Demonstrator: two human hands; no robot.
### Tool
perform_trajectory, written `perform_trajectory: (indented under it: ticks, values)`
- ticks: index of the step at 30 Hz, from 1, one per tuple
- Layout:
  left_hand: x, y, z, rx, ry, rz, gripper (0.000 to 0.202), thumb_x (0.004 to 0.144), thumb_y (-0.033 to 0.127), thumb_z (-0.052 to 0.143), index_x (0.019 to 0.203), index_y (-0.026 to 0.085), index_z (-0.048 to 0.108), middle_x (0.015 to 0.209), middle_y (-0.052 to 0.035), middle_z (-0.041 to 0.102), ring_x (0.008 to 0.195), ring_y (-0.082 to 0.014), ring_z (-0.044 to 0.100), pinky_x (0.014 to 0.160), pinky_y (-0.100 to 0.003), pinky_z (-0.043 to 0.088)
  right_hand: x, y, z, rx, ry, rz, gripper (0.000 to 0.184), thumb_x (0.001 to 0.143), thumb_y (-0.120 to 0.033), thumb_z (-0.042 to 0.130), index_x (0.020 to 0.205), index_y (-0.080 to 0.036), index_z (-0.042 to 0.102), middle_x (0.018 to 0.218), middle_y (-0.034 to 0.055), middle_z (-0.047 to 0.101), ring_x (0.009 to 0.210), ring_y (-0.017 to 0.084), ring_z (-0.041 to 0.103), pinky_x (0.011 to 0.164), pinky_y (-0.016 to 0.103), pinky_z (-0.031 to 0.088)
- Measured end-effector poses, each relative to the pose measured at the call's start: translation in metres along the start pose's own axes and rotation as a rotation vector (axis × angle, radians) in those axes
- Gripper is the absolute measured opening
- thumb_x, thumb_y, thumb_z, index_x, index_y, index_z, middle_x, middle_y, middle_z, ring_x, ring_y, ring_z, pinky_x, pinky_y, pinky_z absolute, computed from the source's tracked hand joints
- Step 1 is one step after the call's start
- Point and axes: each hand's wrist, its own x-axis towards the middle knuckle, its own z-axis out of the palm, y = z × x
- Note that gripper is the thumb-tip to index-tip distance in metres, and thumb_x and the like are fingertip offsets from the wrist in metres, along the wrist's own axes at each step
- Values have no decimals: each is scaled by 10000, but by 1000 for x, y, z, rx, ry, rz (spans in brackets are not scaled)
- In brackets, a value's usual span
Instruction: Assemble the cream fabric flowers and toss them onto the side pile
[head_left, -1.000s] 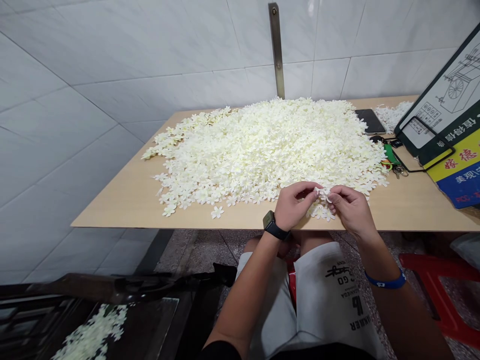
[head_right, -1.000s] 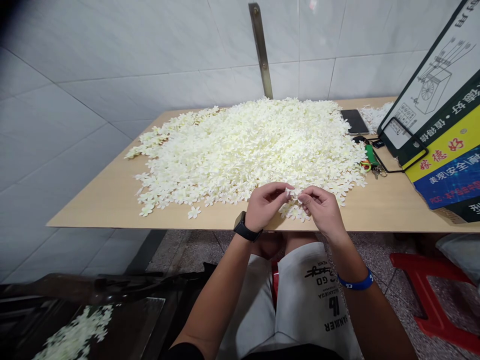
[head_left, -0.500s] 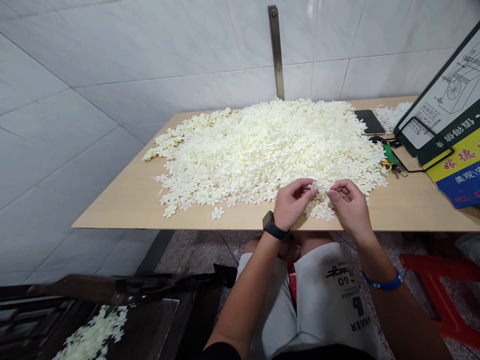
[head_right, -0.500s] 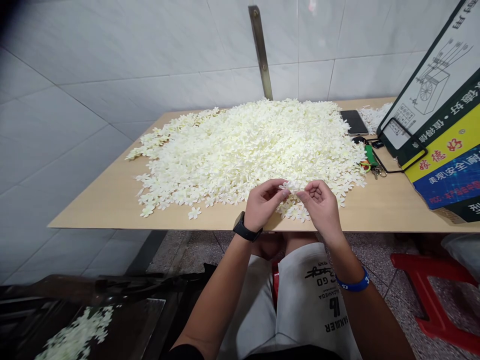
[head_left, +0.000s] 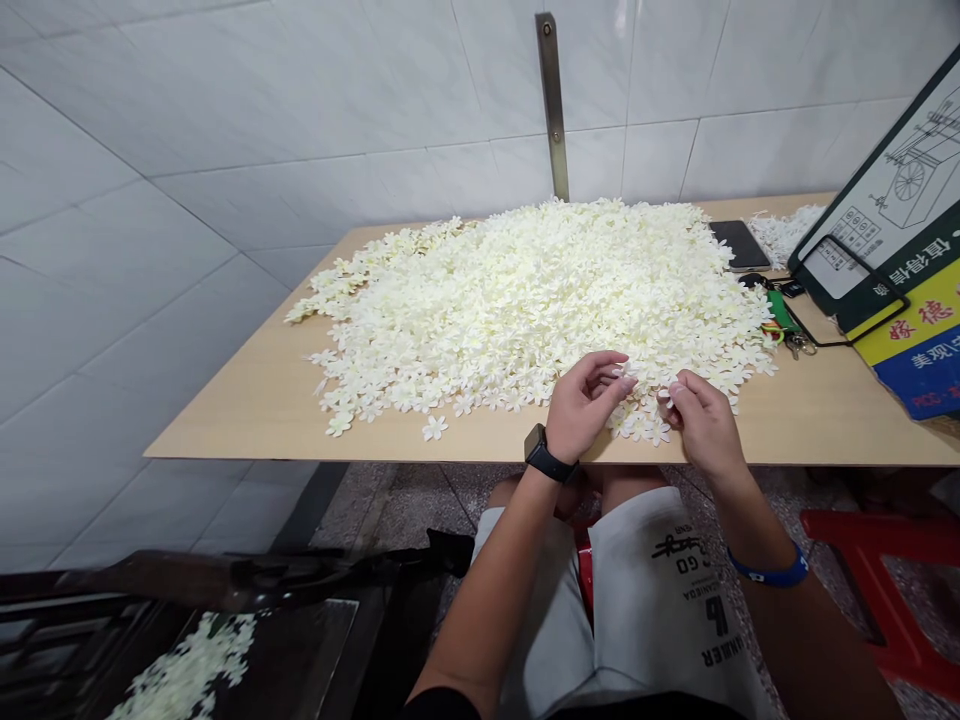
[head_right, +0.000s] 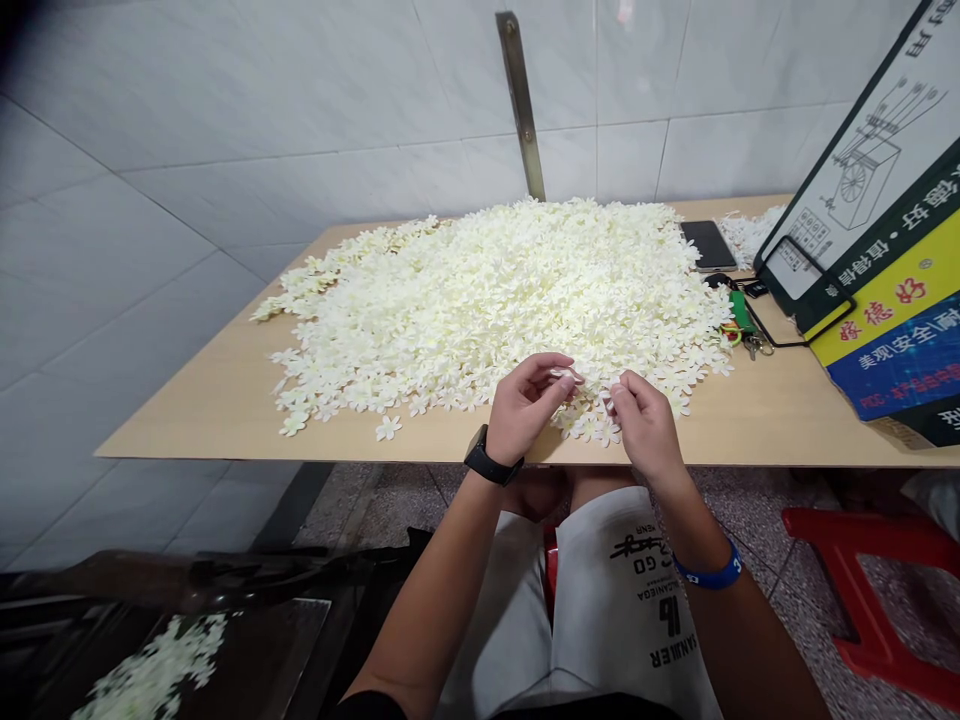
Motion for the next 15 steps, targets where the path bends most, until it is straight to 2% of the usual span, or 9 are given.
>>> perform_trajectory:
  ticks: [2, 5, 8, 10, 11, 13, 15]
  values:
    - [1, -1, 0, 5, 21, -6, 349, 811, 420, 814, 1040, 175, 717, 862, -42, 743, 756, -118, 704, 732, -236, 610, -1, 0, 1, -28, 7, -5, 417, 991, -458, 548, 671, -223, 419, 634, -31, 427, 605, 128, 396, 585, 275, 327]
    - [1, -1, 0, 18, 16, -12, 304, 847, 445, 770, 952, 162, 729, 817, -39, 740, 724, -116, 696, 725, -240, 603, -2, -2, 2, -77, 34, -15, 464, 987, -507, 567, 655, -218, 421, 612, -39, 385, 594, 122, 366, 574, 276, 312]
    - [1, -2, 0, 77, 51, 20, 322, 870, 479, 732, 907, 159, 725, 861, -54, 757, 728, -127, 695, 701, -253, 591, 0, -1, 4, -24, 60, 7, 404, 975, -509, 599, 713, -217, 500, 648, -28, 482, 594, 118, 419, 565, 267, 347]
    - [1, -2, 0, 162, 101, 48, 320, 880, 483, 715, 858, 163, 708, 835, -50, 750, 728, -133, 683, 688, -258, 569, 3, 2, 5, 37, 78, 36, 271, 970, -481, 613, 881, -226, 594, 753, -9, 594, 627, 124, 495, 578, 261, 403]
    - [1, -2, 0, 201, 129, 55, 321, 890, 481, 702, 832, 165, 692, 803, -44, 739, 720, -135, 676, 686, -260, 558, 4, 3, 5, 64, 90, 46, 234, 966, -462, 621, 1022, -235, 622, 826, 4, 639, 656, 131, 536, 598, 265, 440]
    - [0, 0, 0, 264, 182, 62, 328, 913, 477, 671, 800, 169, 656, 735, -27, 710, 687, -131, 659, 680, -260, 533, 5, 5, 7, 97, 97, 57, 418, 963, -427, 626, 1337, -251, 559, 975, 36, 687, 717, 144, 598, 658, 288, 509]
    - [-1, 1, 0, 327, 240, 74, 367, 933, 478, 645, 736, 173, 596, 649, -2, 650, 615, -113, 606, 637, -246, 485, 3, 5, 9, 97, 104, 55, 572, 965, -396, 617, 1494, -250, 452, 1065, 65, 692, 757, 152, 628, 714, 314, 555]
